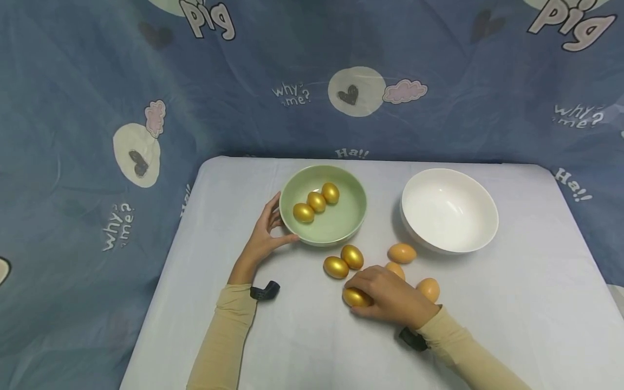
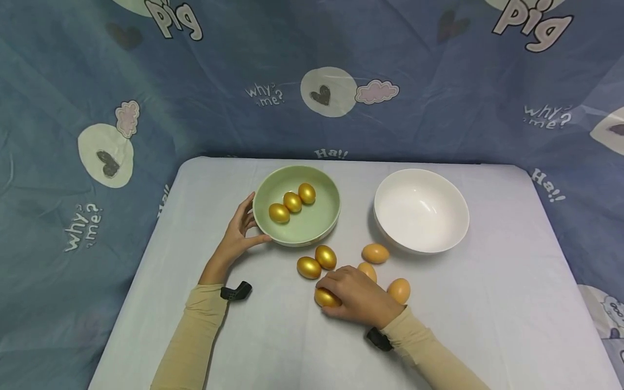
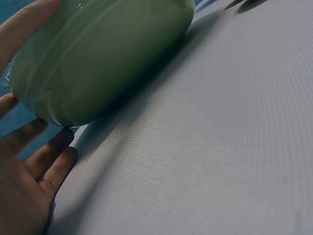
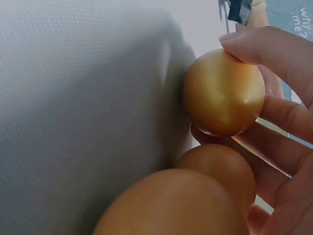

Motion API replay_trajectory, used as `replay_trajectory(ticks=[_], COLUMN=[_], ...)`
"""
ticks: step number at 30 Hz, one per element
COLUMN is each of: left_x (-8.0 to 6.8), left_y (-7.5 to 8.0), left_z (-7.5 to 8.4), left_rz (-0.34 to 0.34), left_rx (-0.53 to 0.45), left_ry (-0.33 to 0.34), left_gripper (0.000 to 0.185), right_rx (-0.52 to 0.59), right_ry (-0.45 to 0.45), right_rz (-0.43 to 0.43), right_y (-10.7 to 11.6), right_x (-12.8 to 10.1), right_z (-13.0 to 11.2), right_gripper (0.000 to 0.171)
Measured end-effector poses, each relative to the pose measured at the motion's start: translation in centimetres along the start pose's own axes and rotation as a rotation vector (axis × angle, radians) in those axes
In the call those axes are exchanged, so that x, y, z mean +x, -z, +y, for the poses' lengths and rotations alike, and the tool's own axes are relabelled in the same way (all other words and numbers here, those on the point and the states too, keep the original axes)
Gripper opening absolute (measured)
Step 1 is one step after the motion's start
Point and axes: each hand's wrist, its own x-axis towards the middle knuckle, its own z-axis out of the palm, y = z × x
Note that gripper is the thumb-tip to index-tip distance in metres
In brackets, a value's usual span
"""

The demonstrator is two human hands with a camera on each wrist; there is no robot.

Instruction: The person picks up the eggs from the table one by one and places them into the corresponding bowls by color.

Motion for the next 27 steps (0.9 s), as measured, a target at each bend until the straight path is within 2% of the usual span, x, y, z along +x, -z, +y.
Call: replay_trajectory(ticks=[10,18,27], left_x=[-0.1,0.0,0.0], left_y=[0.1,0.0,0.1], left_z=[-0.5,-0.3,-0.3], left_rz=[0.001,0.001,-0.006], left_rx=[0.003,0.002,-0.008], left_ry=[-0.044,-0.028,-0.015], left_gripper=[0.117,0.118,0.123], right_rx=[0.061,0.085,0.189], right_ry=[-0.032,-0.046,-0.039], right_rz=[-0.006,0.016,0.033], right_y=[0.1,0.7,1.9], right_x=[0.1,0.4,1.1], right_z=[0.2,0.6,0.9], right_gripper=[0.031,0.034,0.032])
